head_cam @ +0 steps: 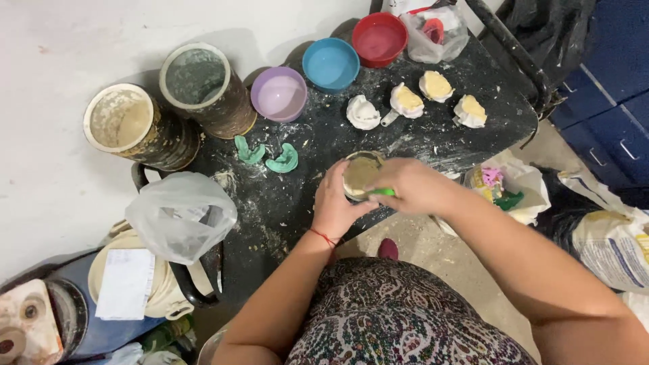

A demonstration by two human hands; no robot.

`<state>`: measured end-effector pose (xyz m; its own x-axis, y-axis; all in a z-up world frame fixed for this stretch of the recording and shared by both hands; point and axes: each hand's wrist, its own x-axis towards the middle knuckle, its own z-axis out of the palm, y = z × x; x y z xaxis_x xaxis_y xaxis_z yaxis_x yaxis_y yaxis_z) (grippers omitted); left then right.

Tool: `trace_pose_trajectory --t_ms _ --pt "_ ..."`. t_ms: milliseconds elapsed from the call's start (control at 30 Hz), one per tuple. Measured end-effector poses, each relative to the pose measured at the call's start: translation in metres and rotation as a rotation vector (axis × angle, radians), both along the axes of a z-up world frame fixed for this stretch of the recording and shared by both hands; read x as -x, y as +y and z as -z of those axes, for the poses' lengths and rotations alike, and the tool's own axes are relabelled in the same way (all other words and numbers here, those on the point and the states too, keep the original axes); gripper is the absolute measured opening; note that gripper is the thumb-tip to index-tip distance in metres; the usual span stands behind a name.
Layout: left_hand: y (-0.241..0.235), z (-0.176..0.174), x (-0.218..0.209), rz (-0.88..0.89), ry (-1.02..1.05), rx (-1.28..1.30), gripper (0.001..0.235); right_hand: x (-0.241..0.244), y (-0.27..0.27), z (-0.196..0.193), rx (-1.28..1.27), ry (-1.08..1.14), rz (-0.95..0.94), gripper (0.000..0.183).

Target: The person scoops a yellow paste from a small container into a larger bowl using a green spatula. They then add a white powder from a separate container and mix the ingredients together in the bowl.

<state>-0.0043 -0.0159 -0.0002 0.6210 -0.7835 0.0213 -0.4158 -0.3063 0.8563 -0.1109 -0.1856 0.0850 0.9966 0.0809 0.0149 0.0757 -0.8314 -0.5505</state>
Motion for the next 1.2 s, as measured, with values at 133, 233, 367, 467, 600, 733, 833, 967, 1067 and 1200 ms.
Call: trace_pose_trajectory --t_ms 133,233,367,467,600,733,833,967,1067,1200 --pt "0.002 0.023 -0.001 0.003 0.022 0.044 0.102 -0.037 -0.017 -0.021 0.001 0.018 -0.088 0.011" --pt "0.005 0.031 -0.001 -0.026 0.108 0.021 0.101 -0.041 -0.035 -0.021 -0.11 0.213 0.127 0.018" --pt "0.008 0.007 0.0 -0.054 0.079 -0.05 0.116 -0.011 -0.053 0.031 -0.468 0.156 0.447 0.022" --pt "0.009 0.01 0.0 -0.079 0.019 -0.136 0.125 0.003 -0.047 0.059 -0.81 0.154 0.648 0.03" --pt "0.009 0.004 -0.006 -0.131 0.425 0.253 0.113 0.008 -0.048 0.05 -1.013 0.173 0.659 0.035" --pt "0.0 -0.025 0.007 -0.162 1.013 0.644 0.111 -0.005 -0.035 -0.023 -0.791 0.181 0.518 0.026" --pt "-0.012 0.013 0.006 -0.105 1.188 0.757 0.105 -0.023 -0.019 -0.07 0.099 0.284 0.257 0.023" --pt "-0.032 0.046 0.011 -0.109 1.205 0.779 0.085 -0.027 -0.01 -0.058 0.886 -0.166 -0.321 0.006" --pt "-0.04 0.029 0.014 -0.18 1.253 0.665 0.084 -0.04 -0.01 -0.075 0.866 -0.476 -0.518 0.01" --pt "-0.045 -0.021 0.025 -0.32 1.164 0.474 0.068 -0.05 -0.02 -0.095 0.932 -0.431 -0.495 0.009"
